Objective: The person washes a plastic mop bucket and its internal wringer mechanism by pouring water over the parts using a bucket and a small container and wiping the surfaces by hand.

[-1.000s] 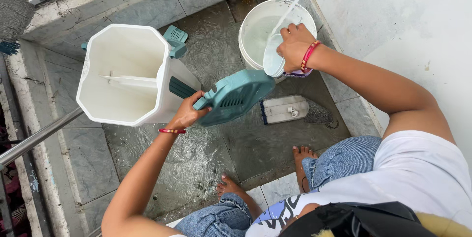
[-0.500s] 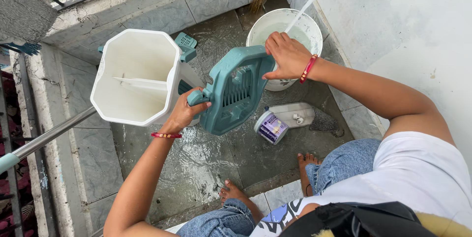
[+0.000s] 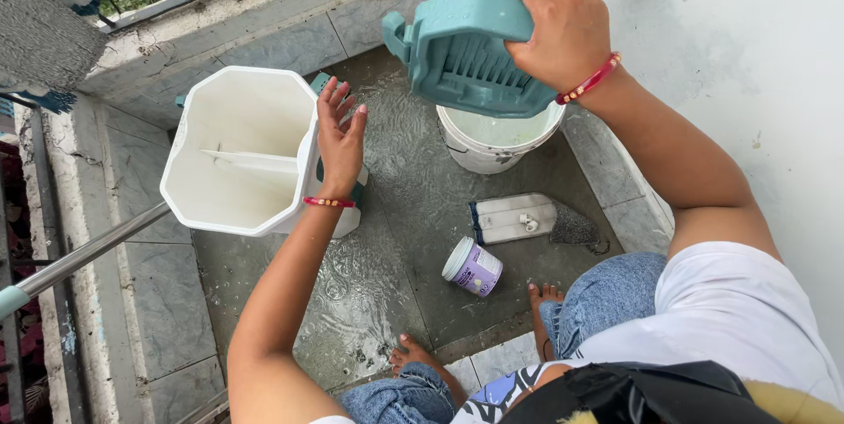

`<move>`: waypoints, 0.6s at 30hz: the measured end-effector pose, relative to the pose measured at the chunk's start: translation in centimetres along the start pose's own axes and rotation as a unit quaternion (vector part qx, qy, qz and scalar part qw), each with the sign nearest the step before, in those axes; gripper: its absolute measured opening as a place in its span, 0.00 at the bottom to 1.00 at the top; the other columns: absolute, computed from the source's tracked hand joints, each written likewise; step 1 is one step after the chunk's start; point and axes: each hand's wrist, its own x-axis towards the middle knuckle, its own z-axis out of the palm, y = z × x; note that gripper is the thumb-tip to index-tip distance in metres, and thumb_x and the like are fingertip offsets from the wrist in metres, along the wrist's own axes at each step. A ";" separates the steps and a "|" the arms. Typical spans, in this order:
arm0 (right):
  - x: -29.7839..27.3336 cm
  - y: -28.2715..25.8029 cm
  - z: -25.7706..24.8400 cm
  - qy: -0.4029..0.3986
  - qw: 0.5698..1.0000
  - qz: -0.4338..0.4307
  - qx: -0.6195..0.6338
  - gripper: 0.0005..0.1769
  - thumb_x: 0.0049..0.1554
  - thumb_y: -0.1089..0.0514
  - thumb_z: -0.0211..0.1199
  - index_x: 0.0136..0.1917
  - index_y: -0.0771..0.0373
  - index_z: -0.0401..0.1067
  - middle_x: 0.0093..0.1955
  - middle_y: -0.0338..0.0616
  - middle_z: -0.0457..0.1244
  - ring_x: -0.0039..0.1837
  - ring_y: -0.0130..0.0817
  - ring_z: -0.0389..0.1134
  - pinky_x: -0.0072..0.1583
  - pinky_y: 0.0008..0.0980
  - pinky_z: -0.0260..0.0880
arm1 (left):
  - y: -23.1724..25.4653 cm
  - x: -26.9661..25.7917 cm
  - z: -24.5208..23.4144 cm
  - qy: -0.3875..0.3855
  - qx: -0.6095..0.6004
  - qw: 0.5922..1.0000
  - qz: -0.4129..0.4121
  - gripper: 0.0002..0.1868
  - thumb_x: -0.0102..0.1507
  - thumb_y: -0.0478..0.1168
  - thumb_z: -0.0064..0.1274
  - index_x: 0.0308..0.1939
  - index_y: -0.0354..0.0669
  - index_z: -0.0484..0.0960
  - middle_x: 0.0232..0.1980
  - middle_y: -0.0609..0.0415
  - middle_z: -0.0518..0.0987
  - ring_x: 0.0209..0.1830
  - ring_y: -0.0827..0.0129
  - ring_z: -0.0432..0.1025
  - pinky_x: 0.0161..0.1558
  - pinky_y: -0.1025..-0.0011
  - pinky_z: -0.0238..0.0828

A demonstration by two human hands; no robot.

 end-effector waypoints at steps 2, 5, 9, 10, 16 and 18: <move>-0.3 1.2 1.5 0.009 0.999 0.017 -0.048 0.12 0.48 0.59 0.68 0.45 0.64 0.74 0.47 0.45 0.67 0.50 0.44 0.68 0.46 0.41 0.70 | -0.9 -0.3 1.4 -0.039 0.030 0.999 -0.005 0.36 0.69 0.38 0.56 0.78 0.49 0.56 0.77 0.46 0.66 0.74 0.58 0.66 0.68 0.61 0.69; -0.7 3.0 4.3 0.020 0.998 0.021 -0.063 0.14 0.46 0.58 0.68 0.45 0.65 0.73 0.47 0.44 0.65 0.52 0.44 0.67 0.47 0.40 0.70 | -1.4 -0.4 3.4 -0.105 0.071 0.992 -0.022 0.39 0.67 0.41 0.59 0.78 0.48 0.58 0.78 0.46 0.66 0.77 0.56 0.64 0.71 0.57 0.65; -1.4 3.9 6.7 0.034 0.999 0.019 -0.031 0.13 0.48 0.57 0.70 0.43 0.64 0.72 0.46 0.44 0.65 0.51 0.44 0.67 0.48 0.40 0.70 | -3.1 1.0 7.3 -0.151 0.141 0.977 0.042 0.51 0.62 0.44 0.67 0.80 0.45 0.49 0.82 0.40 0.55 0.82 0.49 0.52 0.76 0.53 0.52; -1.2 3.9 6.9 0.039 0.999 0.006 -0.021 0.12 0.49 0.58 0.71 0.44 0.64 0.72 0.46 0.44 0.65 0.51 0.43 0.67 0.48 0.40 0.70 | -3.6 2.0 8.3 -0.139 0.162 0.975 0.068 0.55 0.60 0.44 0.68 0.81 0.44 0.46 0.83 0.38 0.52 0.83 0.47 0.48 0.77 0.52 0.49; -2.5 4.2 7.3 0.069 0.997 0.026 0.038 0.14 0.51 0.58 0.73 0.45 0.63 0.70 0.45 0.45 0.64 0.50 0.46 0.67 0.50 0.42 0.69 | -5.8 5.3 12.9 -0.059 0.145 0.975 0.156 0.62 0.54 0.40 0.71 0.82 0.45 0.42 0.84 0.37 0.48 0.84 0.44 0.44 0.80 0.52 0.44; -3.9 5.0 7.5 0.073 0.994 0.054 0.061 0.15 0.53 0.58 0.73 0.46 0.64 0.69 0.45 0.46 0.64 0.50 0.47 0.66 0.50 0.43 0.69 | -5.6 5.7 13.4 -0.050 0.162 0.973 0.156 0.62 0.53 0.40 0.71 0.82 0.47 0.44 0.82 0.38 0.50 0.83 0.43 0.46 0.79 0.51 0.46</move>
